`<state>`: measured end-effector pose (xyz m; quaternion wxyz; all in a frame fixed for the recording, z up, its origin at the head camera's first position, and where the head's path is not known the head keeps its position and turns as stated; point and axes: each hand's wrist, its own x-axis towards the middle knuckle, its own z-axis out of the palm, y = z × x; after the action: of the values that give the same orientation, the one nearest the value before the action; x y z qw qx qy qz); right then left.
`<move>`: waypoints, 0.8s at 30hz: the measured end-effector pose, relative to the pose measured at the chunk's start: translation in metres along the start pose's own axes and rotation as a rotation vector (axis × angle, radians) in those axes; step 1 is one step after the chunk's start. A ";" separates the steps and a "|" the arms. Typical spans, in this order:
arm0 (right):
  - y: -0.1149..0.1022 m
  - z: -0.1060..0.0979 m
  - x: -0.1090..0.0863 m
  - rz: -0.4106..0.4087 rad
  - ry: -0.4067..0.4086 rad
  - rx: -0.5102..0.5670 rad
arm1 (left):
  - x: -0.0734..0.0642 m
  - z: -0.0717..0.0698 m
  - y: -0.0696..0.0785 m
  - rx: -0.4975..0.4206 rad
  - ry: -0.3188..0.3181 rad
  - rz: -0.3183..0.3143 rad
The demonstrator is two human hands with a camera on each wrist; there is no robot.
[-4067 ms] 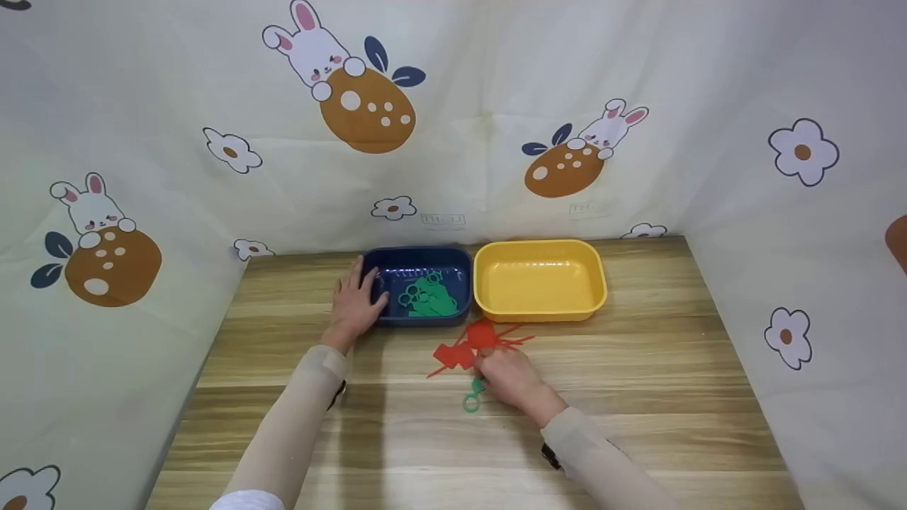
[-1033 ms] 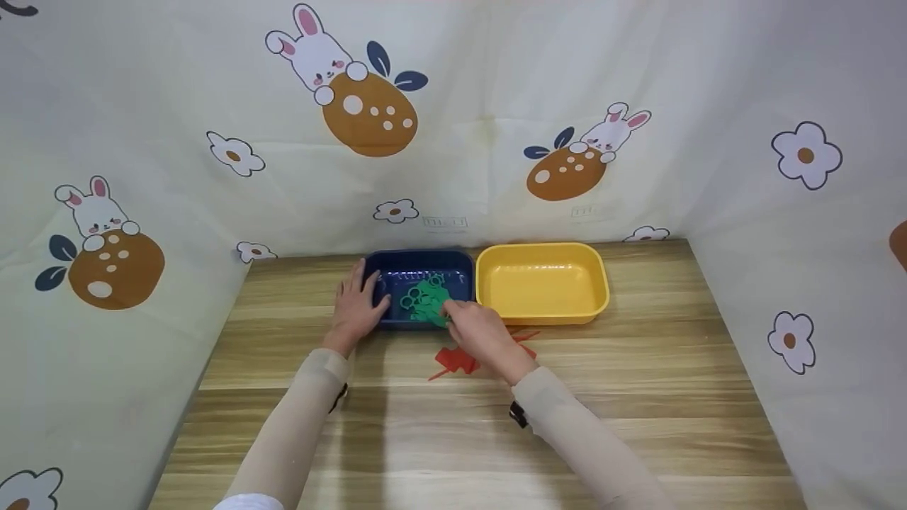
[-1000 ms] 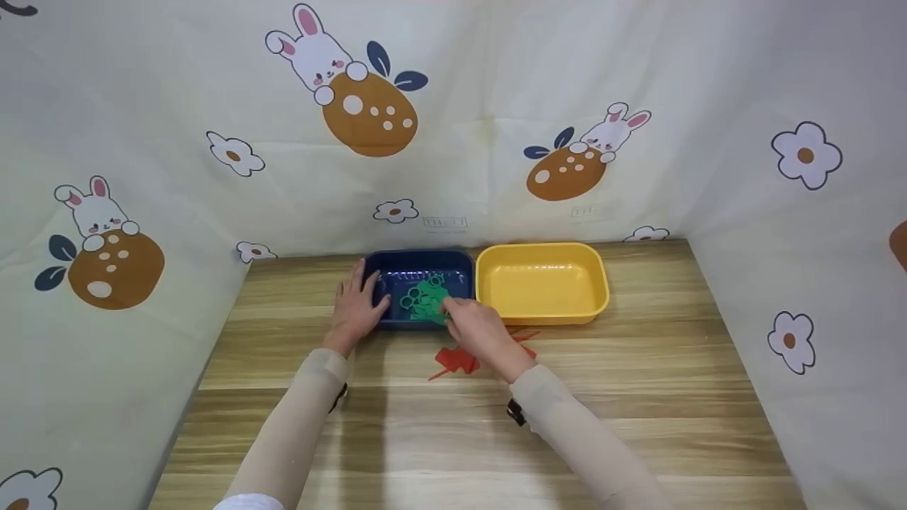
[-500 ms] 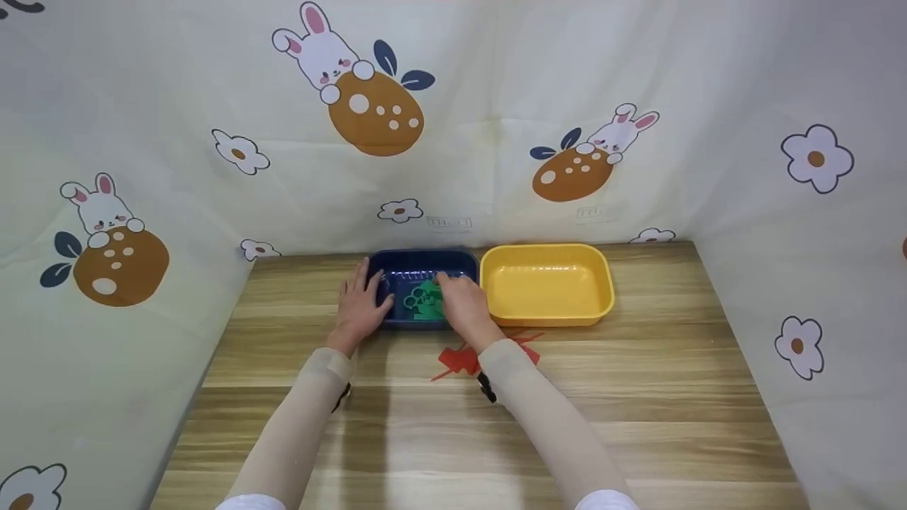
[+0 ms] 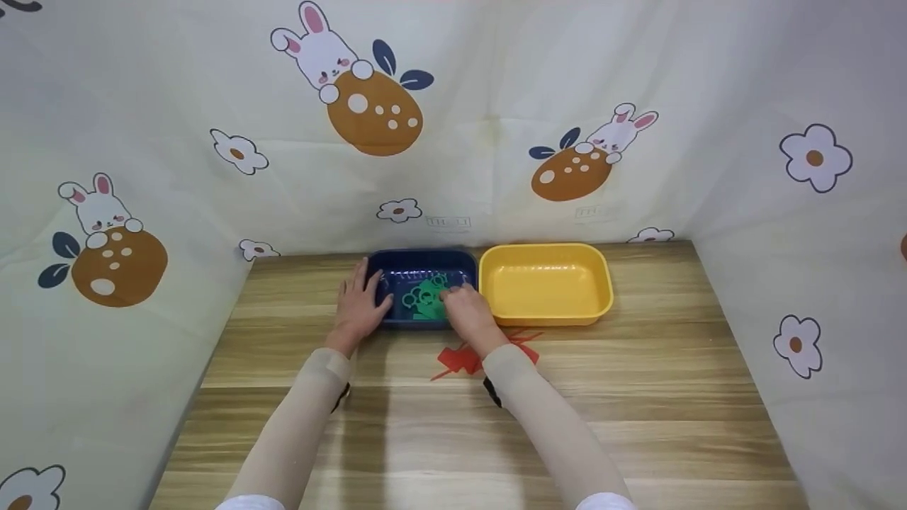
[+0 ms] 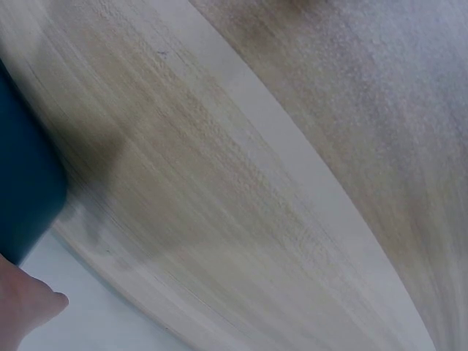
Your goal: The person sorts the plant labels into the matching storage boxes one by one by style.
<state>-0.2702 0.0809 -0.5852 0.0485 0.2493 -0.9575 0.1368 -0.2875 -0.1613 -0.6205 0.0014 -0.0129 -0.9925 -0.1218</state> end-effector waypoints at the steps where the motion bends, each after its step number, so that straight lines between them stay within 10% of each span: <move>1: 0.001 -0.001 -0.001 -0.003 -0.001 0.010 | 0.000 0.000 0.000 0.000 0.001 -0.002; 24: 0.074 -0.039 -0.031 0.068 0.090 0.004 | -0.002 -0.002 0.000 -0.002 0.030 0.015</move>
<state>-0.2791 0.1686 -0.5699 0.0863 0.2105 -0.9620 0.1511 -0.2856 -0.1616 -0.6182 0.0171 -0.0187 -0.9921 -0.1231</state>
